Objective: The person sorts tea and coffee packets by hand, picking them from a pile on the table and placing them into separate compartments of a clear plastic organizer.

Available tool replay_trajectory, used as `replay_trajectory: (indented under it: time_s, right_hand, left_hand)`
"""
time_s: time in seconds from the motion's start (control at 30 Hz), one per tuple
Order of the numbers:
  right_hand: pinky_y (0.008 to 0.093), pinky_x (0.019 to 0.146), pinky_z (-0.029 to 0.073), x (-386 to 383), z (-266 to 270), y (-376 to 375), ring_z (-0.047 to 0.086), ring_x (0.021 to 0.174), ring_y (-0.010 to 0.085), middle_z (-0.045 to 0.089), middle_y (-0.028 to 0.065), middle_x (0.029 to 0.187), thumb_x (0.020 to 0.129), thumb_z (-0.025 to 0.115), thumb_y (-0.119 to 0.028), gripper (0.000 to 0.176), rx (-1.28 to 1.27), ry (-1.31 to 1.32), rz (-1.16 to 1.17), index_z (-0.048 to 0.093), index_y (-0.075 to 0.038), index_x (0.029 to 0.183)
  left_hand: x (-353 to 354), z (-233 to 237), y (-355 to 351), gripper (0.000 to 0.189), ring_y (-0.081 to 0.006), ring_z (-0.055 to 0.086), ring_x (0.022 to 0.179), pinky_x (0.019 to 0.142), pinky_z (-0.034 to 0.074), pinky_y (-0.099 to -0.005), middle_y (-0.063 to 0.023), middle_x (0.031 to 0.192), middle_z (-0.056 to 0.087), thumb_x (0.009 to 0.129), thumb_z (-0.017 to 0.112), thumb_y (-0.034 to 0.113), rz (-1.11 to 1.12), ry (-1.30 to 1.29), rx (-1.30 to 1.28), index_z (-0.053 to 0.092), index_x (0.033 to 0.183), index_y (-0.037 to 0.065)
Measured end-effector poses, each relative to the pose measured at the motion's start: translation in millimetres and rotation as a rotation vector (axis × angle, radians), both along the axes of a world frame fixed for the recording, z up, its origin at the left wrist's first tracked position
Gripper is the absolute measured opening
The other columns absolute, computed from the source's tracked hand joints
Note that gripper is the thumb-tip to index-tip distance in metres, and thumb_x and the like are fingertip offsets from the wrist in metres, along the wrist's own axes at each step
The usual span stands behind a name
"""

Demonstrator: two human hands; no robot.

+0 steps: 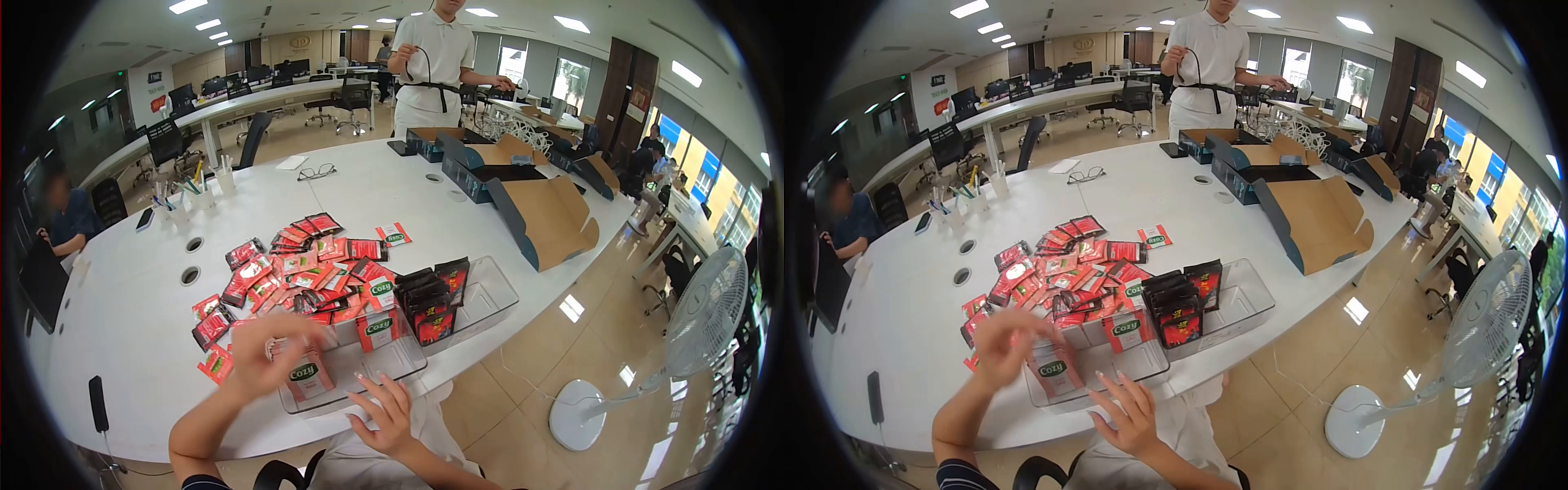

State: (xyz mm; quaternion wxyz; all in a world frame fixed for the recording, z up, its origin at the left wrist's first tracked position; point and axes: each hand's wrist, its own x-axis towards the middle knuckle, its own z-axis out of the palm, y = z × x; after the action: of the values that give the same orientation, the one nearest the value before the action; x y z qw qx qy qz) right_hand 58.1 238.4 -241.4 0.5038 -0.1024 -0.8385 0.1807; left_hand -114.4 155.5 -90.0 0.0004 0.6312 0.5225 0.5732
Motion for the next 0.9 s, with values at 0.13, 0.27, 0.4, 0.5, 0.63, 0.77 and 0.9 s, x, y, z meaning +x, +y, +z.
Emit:
replay_trajectory:
  time_s: [0.13, 0.27, 0.4, 0.5, 0.63, 0.77, 0.9]
  right_hand:
    - [0.0419, 0.105, 0.025, -19.4, -40.9, -4.7, 0.042, 0.124, 0.0282, 0.055, 0.0025, 0.128, 0.075, 0.067, -0.029, 0.039, 0.219, 0.055, -0.165, 0.064, -0.023, 0.113]
    - [0.0404, 0.102, 0.028, -21.6, -39.6, -6.1, 0.042, 0.123, 0.0266, 0.056, 0.0011, 0.127, 0.077, 0.064, -0.027, 0.038, 0.187, 0.086, -0.165, 0.064, -0.023, 0.114]
    - [0.0386, 0.101, 0.029, -23.2, -41.7, -7.8, 0.043, 0.122, 0.0234, 0.056, -0.0017, 0.127, 0.078, 0.062, -0.025, 0.038, 0.167, 0.099, -0.181, 0.064, -0.025, 0.116]
    - [0.0387, 0.101, 0.029, -23.5, -43.6, -5.7, 0.043, 0.123, 0.0235, 0.056, -0.0010, 0.127, 0.077, 0.062, -0.024, 0.038, 0.181, 0.099, -0.185, 0.064, -0.025, 0.115]
    - [0.0394, 0.101, 0.029, -22.4, -42.8, -6.0, 0.042, 0.123, 0.0246, 0.056, 0.0007, 0.127, 0.076, 0.063, -0.024, 0.039, 0.178, 0.093, -0.173, 0.064, -0.025, 0.115]
    - [0.0424, 0.101, 0.028, -16.4, -33.8, -3.8, 0.043, 0.122, 0.0269, 0.056, 0.0021, 0.127, 0.077, 0.065, -0.024, 0.039, 0.220, 0.049, -0.177, 0.062, -0.024, 0.116]
    - [0.0455, 0.102, 0.028, -15.1, -29.6, -2.5, 0.043, 0.122, 0.0305, 0.056, 0.0061, 0.126, 0.079, 0.064, -0.024, 0.036, 0.220, 0.022, -0.158, 0.062, -0.021, 0.115]
  left_hand:
    - [-79.0, -2.4, 2.3, 0.026, -0.0241, 0.064, 0.094, 0.086, 0.049, -0.0339, -0.0153, 0.102, 0.066, 0.087, 0.056, 0.009, 0.294, 0.082, -0.342, 0.058, 0.111, -0.001]
    - [-158.2, -74.1, -1.0, 0.055, -0.0334, 0.041, 0.126, 0.103, 0.033, -0.0440, -0.0177, 0.134, 0.046, 0.085, 0.063, 0.030, 0.352, 0.153, -0.666, 0.046, 0.133, 0.009]
    - [-165.7, -117.8, 4.0, 0.082, -0.0379, 0.003, 0.142, 0.109, 0.009, -0.0623, -0.0145, 0.155, 0.008, 0.080, 0.059, 0.057, 0.549, 0.358, -0.983, 0.026, 0.147, 0.023]
    - [-162.6, -118.6, 7.8, 0.080, -0.0379, 0.003, 0.142, 0.108, 0.009, -0.0646, -0.0148, 0.155, 0.010, 0.081, 0.056, 0.060, 0.587, 0.338, -0.954, 0.027, 0.147, 0.025]
    - [-153.6, -116.5, 7.8, 0.064, -0.0361, 0.029, 0.134, 0.106, 0.025, -0.0549, -0.0171, 0.143, 0.036, 0.083, 0.060, 0.050, 0.647, 0.421, -0.760, 0.046, 0.136, 0.017]
    - [-153.1, -117.2, 12.2, 0.047, -0.0283, 0.062, 0.095, 0.078, 0.050, -0.0380, -0.0101, 0.111, 0.063, 0.082, 0.064, 0.039, 0.662, 0.436, -0.601, 0.059, 0.119, 0.010]
    - [-146.1, -94.0, 11.7, 0.044, -0.0295, 0.064, 0.082, 0.071, 0.049, -0.0396, -0.0112, 0.088, 0.067, 0.082, 0.065, 0.039, 0.624, 0.381, -0.740, 0.061, 0.115, 0.011]
